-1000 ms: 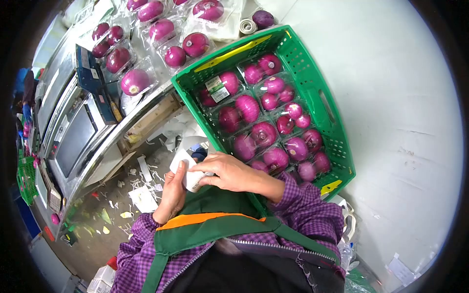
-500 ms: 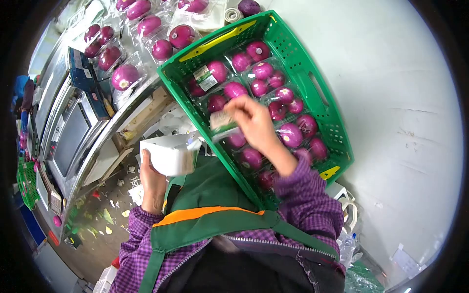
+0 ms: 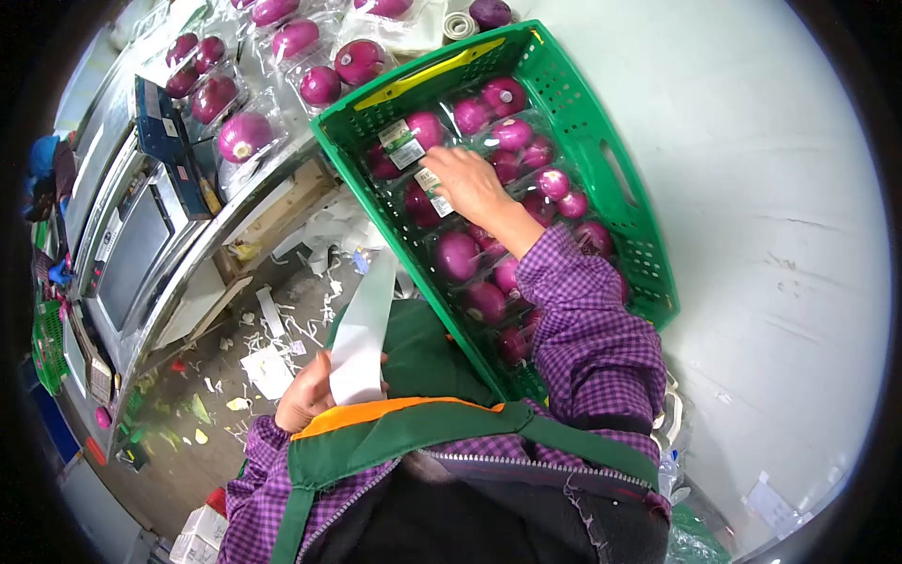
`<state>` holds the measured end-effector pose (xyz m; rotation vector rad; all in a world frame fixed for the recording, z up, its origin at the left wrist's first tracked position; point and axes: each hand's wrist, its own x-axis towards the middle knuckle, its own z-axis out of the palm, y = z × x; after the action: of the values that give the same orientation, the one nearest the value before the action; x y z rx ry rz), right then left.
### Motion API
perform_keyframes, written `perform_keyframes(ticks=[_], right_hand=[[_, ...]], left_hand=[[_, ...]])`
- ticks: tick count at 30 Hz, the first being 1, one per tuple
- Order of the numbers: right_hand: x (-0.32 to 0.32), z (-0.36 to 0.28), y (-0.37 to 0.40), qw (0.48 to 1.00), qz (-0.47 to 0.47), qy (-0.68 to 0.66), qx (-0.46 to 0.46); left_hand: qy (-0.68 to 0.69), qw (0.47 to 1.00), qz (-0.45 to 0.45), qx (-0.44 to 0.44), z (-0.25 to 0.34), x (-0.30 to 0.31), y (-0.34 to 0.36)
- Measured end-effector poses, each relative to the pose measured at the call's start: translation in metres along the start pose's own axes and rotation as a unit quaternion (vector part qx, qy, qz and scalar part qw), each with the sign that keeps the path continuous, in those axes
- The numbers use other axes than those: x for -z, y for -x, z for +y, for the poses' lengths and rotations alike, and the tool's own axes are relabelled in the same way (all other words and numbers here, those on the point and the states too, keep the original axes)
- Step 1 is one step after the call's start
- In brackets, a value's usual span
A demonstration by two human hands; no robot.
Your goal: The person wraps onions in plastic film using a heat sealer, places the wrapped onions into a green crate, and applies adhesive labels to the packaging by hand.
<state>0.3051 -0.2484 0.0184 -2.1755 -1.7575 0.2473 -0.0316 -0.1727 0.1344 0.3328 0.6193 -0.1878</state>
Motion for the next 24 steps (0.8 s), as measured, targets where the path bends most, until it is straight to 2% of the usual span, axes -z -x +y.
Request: perform_keyframes(ticks=[1,2,3,4,5,7,8,9,10,11,13,16,18,19,21,24], right_hand=[[-0.005,0.006,0.005,1.0,-0.001,0.002,-0.004],[-0.011,0.014,0.01,0.998,-0.027,0.051,0.029],[-0.018,0.022,0.016,0.992,-0.052,0.099,0.062],[-0.01,0.019,0.017,0.993,-0.064,0.088,0.041],[-0.002,0.013,0.018,0.993,-0.062,0.089,0.04],[0.014,-0.008,0.027,0.999,0.03,-0.007,-0.026],[0.028,-0.028,0.033,0.991,0.079,-0.109,-0.027],[0.048,-0.057,0.04,0.971,0.068,-0.224,-0.049],[0.069,-0.085,0.047,0.911,-0.042,-0.399,-0.095],[0.058,-0.1,0.061,0.905,-0.061,-0.42,0.009],[0.067,-0.142,0.08,0.877,-0.147,-0.457,0.035],[0.042,-0.152,0.104,0.9,-0.125,-0.413,0.055],[0.039,-0.153,0.112,0.905,-0.026,-0.42,0.056],[0.038,-0.154,0.118,0.906,-0.023,-0.42,0.054],[0.036,-0.154,0.127,0.926,0.043,-0.363,0.095],[0.034,-0.154,0.141,0.929,0.029,-0.361,0.074]], left_hand=[[0.0,1.0,-0.002,0.004,-0.003,0.008,-0.002],[-0.186,0.981,-0.05,0.003,-0.006,0.021,-0.005],[-0.366,0.926,-0.096,0.002,-0.007,0.03,-0.007],[-0.393,0.917,-0.049,0.044,-0.005,0.021,-0.006],[-0.395,0.916,-0.049,0.044,-0.008,0.023,-0.006],[-0.352,0.934,0.058,-0.009,-0.018,0.031,-0.007],[-0.331,0.938,0.09,-0.041,-0.016,0.025,-0.01],[-0.321,0.935,0.138,-0.063,-0.017,0.02,-0.014],[-0.265,0.949,0.149,-0.085,-0.021,0.02,-0.02],[-0.21,0.959,0.16,-0.106,-0.023,0.02,-0.027],[-0.184,0.962,0.16,-0.119,-0.026,0.012,-0.038],[-0.192,0.953,0.17,-0.161,-0.037,0.009,-0.049],[-0.186,0.955,0.164,-0.16,-0.043,0.006,-0.052],[-0.176,0.958,0.16,-0.16,-0.046,0.005,-0.053],[-0.139,0.961,0.18,-0.155,-0.049,0.0,-0.056],[-0.089,0.963,0.207,-0.148,-0.056,0.006,-0.06]])
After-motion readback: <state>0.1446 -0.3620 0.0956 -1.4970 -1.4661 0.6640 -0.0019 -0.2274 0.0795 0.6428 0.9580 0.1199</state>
